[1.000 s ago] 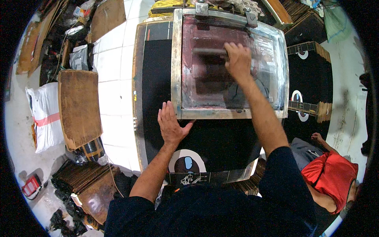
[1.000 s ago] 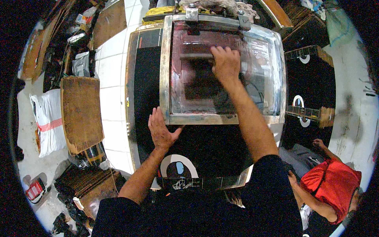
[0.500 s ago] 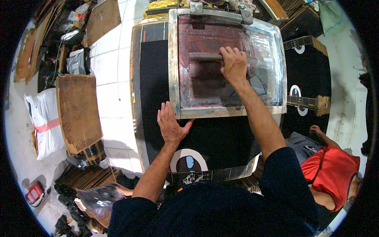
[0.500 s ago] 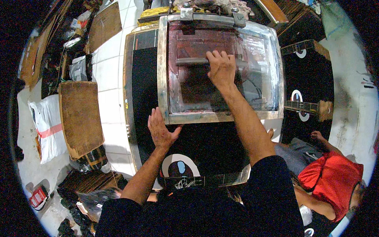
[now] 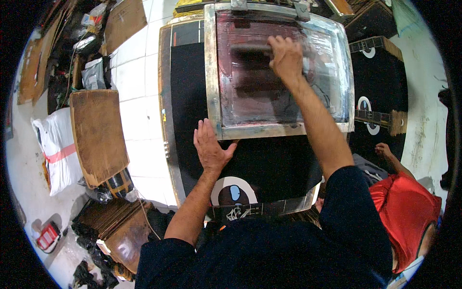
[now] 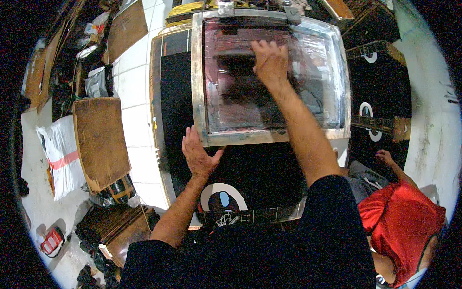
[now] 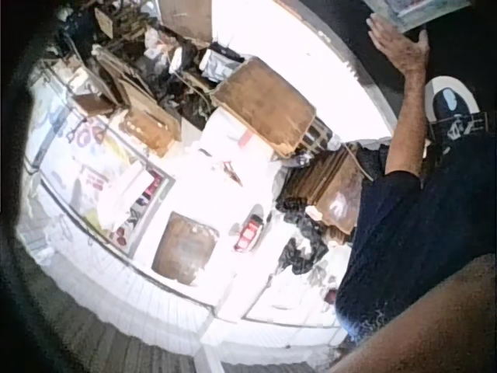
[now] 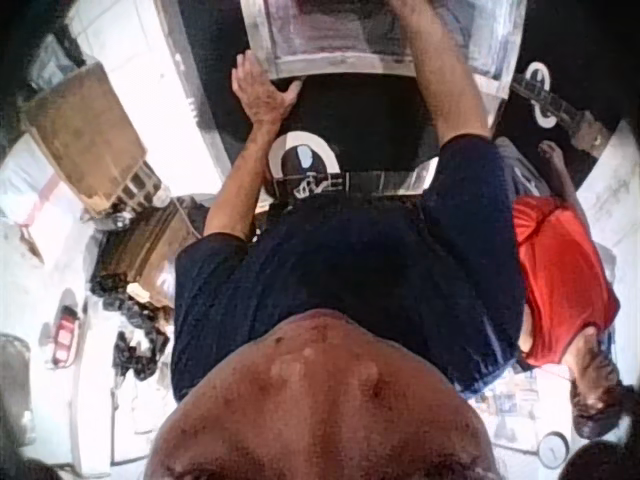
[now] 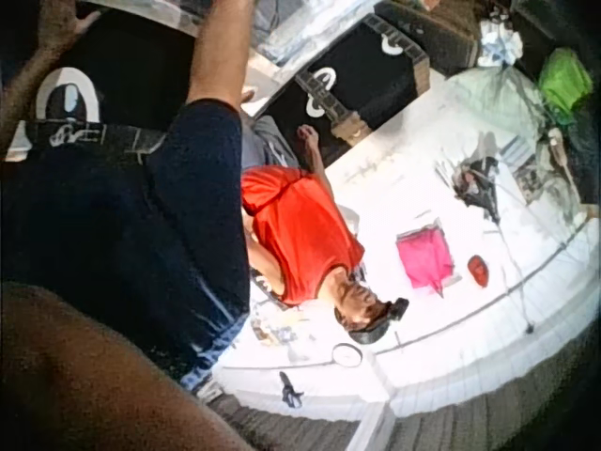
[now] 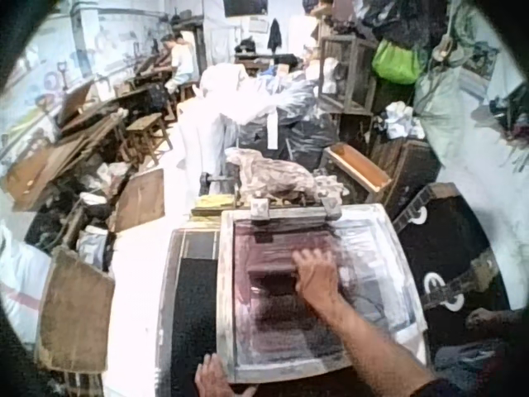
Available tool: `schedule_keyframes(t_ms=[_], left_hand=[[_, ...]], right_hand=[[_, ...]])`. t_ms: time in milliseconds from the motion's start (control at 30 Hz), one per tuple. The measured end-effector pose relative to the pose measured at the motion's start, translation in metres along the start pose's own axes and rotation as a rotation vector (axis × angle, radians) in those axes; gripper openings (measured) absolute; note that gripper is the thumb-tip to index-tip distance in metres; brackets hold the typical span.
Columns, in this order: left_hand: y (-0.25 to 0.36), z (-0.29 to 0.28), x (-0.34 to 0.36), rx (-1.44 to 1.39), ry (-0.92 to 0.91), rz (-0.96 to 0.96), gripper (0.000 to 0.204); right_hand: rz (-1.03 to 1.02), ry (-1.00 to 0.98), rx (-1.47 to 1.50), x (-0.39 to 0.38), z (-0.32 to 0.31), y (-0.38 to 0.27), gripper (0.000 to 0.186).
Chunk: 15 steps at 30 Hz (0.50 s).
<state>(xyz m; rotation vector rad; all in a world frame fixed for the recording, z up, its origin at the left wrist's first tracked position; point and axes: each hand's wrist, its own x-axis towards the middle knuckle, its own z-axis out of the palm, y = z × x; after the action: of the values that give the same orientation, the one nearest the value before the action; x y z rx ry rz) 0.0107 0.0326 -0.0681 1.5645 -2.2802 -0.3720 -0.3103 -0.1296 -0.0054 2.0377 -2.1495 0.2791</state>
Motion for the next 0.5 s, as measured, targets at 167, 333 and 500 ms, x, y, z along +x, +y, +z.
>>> schedule_keyframes(t_ms=[167, 333, 500], left_hand=[[0.0, -0.001, -0.001, -0.006, -0.023, -0.009, 0.12], [0.001, -0.001, 0.002, -0.049, 0.002, -0.036, 0.116], [0.011, -0.005, 0.012, -0.242, 0.073, -0.122, 0.116]], right_hand=[[0.009, -0.026, 0.038, -0.074, -0.021, -0.024, 0.052], [0.0, 0.032, 0.023, -0.075, -0.017, -0.023, 0.049], [-0.04, 0.111, 0.163, -0.078, -0.017, -0.016, 0.043]])
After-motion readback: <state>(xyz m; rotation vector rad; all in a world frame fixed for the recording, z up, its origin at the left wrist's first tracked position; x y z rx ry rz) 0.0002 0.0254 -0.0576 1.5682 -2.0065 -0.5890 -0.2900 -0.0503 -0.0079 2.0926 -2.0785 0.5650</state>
